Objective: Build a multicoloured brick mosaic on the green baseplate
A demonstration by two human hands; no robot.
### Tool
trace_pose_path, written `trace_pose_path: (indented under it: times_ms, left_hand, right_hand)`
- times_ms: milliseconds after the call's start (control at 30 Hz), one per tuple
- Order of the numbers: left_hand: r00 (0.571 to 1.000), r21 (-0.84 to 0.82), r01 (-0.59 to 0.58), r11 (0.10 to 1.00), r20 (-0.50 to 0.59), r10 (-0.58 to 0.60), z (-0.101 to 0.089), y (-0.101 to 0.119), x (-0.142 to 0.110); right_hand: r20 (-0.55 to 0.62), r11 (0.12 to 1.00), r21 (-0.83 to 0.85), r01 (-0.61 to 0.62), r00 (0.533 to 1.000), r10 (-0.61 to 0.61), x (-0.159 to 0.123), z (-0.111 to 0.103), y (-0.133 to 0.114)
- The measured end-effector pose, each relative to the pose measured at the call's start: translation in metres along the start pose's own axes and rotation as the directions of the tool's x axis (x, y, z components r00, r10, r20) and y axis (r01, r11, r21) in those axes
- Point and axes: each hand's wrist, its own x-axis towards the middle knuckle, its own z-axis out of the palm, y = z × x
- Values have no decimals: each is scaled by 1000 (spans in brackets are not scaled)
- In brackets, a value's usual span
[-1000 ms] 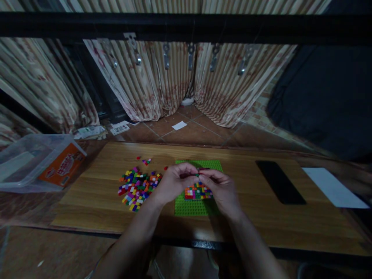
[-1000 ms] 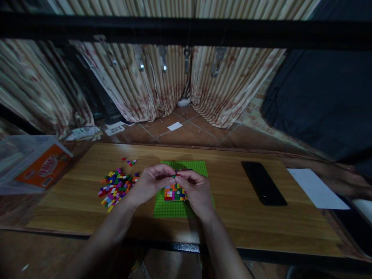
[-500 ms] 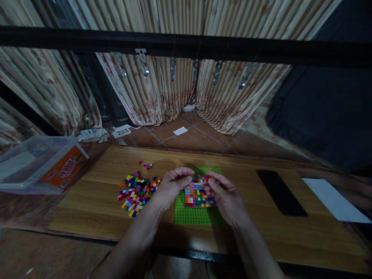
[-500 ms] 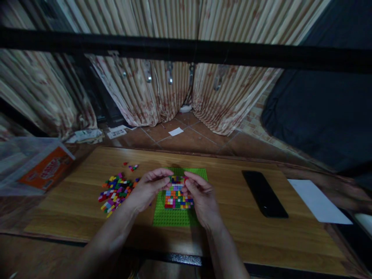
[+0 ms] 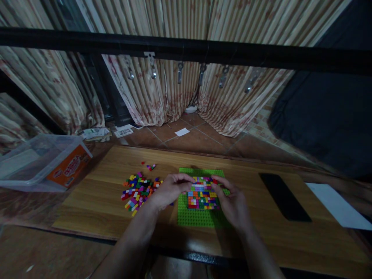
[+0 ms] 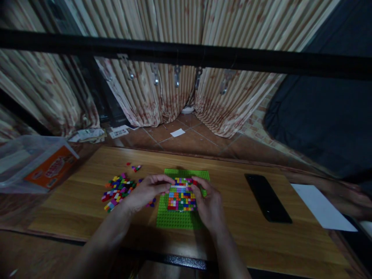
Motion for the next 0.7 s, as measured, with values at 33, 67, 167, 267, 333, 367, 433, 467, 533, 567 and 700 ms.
trace_pose_path:
  times_ms: [33,67,167,267,333,367,433,467,533,567,700]
  left_hand:
    - [1000,5,9,1000,23,-9,0,-1,0]
    - [999,8,22,1000,45,-22,0,-2,0]
    - [993,9,60,998,102,-61,-1,-4,0]
    - [986,11,79,997,144,-80,1,-4,-2]
    - [981,23,97,995,165,-100,4,-3,-2]
    - [978,29,111,993,174,-114,5,-3,-2]
    - [972,30,133,991,194,-136,8,-4,-1]
    - [969,29,137,990,203,-140,10,-4,0]
    - [966,26,135,991,218,-137,12,-6,1]
    - [966,26,129,991,222,-131,12,-6,1]
    - [965,31,105,994,237,-109,12,-8,1]
  right_hand:
    - [19,999,-34,34,999,-34,0,2,0]
    - [34,996,-59,63,998,-61,0,5,1]
    - [42,990,-110,90,995,-86,0,16,5]
    - [34,986,-155,59,998,-54,0,24,11]
    - [29,983,-183,34,999,-29,-1,27,13]
    - [28,981,-192,26,999,-21,-1,27,14]
    - [31,978,-205,23,999,-17,-1,27,14]
    - [33,977,-210,27,999,-21,-1,27,14]
    - [36,975,-218,40,999,-33,-1,26,14]
    - [37,974,-221,45,999,-37,-1,26,14]
    - [46,974,-219,49,998,-40,-1,24,14]
